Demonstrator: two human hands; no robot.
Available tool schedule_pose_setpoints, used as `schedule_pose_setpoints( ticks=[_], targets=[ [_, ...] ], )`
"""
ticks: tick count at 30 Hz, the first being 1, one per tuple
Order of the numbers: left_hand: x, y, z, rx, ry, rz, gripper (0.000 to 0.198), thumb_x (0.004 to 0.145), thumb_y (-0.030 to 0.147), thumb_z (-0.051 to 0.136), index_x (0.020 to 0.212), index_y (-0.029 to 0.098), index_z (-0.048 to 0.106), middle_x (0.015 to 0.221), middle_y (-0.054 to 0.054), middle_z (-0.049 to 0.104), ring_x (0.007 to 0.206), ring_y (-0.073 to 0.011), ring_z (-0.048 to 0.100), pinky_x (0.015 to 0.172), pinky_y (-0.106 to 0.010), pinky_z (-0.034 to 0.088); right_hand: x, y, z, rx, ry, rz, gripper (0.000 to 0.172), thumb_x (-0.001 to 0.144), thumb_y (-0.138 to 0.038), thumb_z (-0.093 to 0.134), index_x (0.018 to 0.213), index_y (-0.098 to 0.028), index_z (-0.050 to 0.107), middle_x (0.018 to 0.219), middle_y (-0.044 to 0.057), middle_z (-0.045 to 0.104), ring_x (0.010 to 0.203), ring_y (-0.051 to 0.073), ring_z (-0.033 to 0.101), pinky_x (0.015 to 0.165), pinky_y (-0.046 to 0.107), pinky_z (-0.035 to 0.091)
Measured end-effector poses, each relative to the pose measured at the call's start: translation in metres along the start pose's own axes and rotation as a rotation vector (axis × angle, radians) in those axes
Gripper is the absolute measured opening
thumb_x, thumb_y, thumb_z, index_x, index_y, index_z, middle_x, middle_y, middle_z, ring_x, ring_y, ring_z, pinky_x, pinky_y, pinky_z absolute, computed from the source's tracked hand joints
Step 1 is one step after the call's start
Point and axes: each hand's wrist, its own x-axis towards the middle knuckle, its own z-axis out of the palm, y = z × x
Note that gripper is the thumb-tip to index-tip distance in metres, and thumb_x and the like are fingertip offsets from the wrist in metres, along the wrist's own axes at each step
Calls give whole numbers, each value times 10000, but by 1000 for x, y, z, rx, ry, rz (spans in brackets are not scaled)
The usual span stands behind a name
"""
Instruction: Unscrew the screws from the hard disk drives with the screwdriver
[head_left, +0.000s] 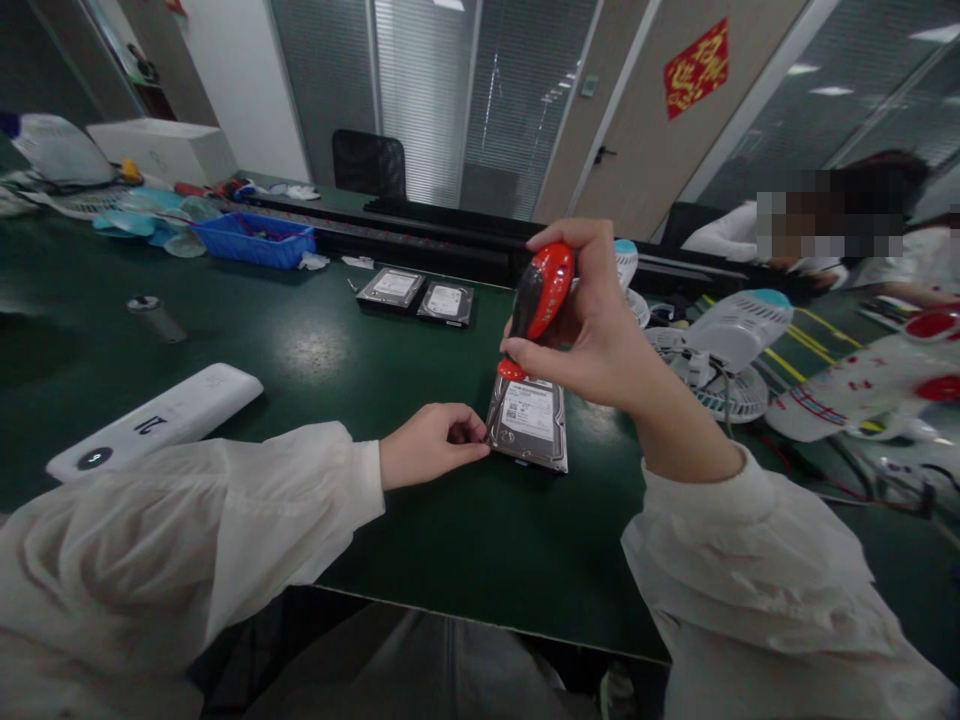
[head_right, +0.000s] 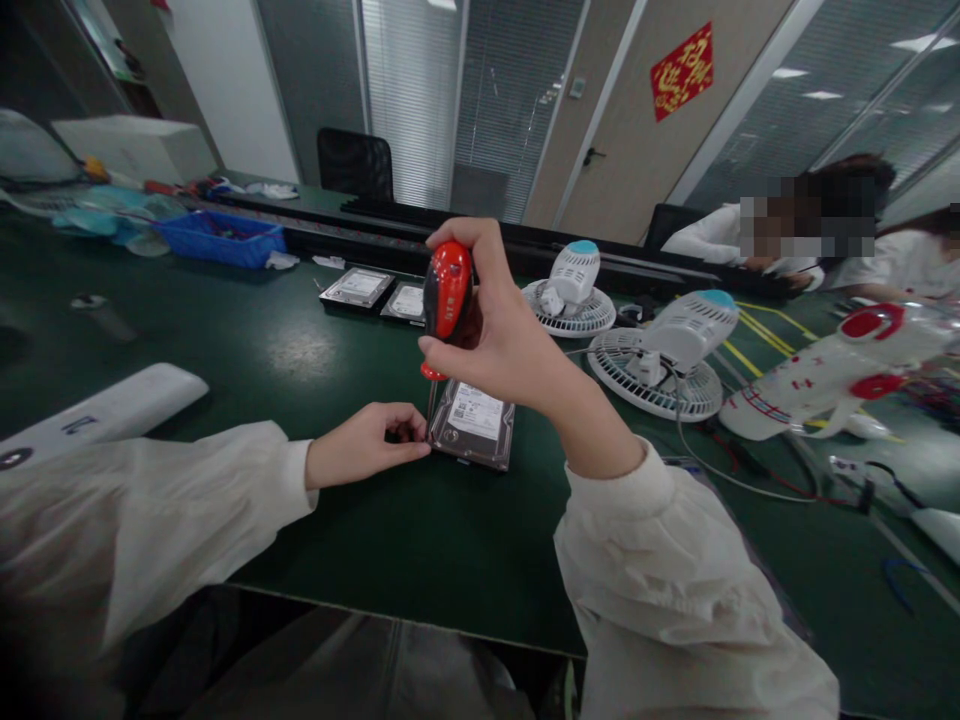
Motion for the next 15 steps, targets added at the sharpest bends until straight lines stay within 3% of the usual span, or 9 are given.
schedule_pose_setpoints(
  ticks=[3, 7, 12, 15],
  targets=[
    [0, 1, 1, 1, 14, -8, 168, 833, 322, 721, 835, 169, 651, 821, -7, 667, 731, -157, 575, 710, -321, 469, 0, -1, -2, -51, -4, -15, 638, 803, -281, 718, 1323, -294, 349, 1425, 112, 424, 1057, 221, 636, 783, 384, 618],
    [-1, 1, 3, -7, 21, -27, 175, 835, 332, 718, 830, 171, 651, 815, -7, 665, 737, -161, 578, 718, -326, 469, 1, -4, -8, -137, -28, -63, 619, 812, -360, 733, 1303, -292, 363, 1377, 96, 457, 1020, 207, 613, 716, 353, 582],
    [0, -3, 2, -28, 10, -46, 201, 840, 366, 715, 846, 175, 651, 834, -8, 663, 757, -164, 581, 727, -333, 469, 2, -16, -9, -225, 54, -42, 464, 880, -549, 670, 1167, -272, 435, 1081, 39, 575, 814, 149, 560, 641, 305, 481],
    [0, -5, 1, -56, -10, -52, 222, 844, 390, 717, 864, 178, 654, 836, -3, 662, 759, -163, 582, 730, -333, 469, 0, -25, -8, -262, 72, -37, 367, 920, -516, 617, 1140, -264, 467, 997, 31, 589, 765, 146, 538, 661, 315, 466]
  ],
)
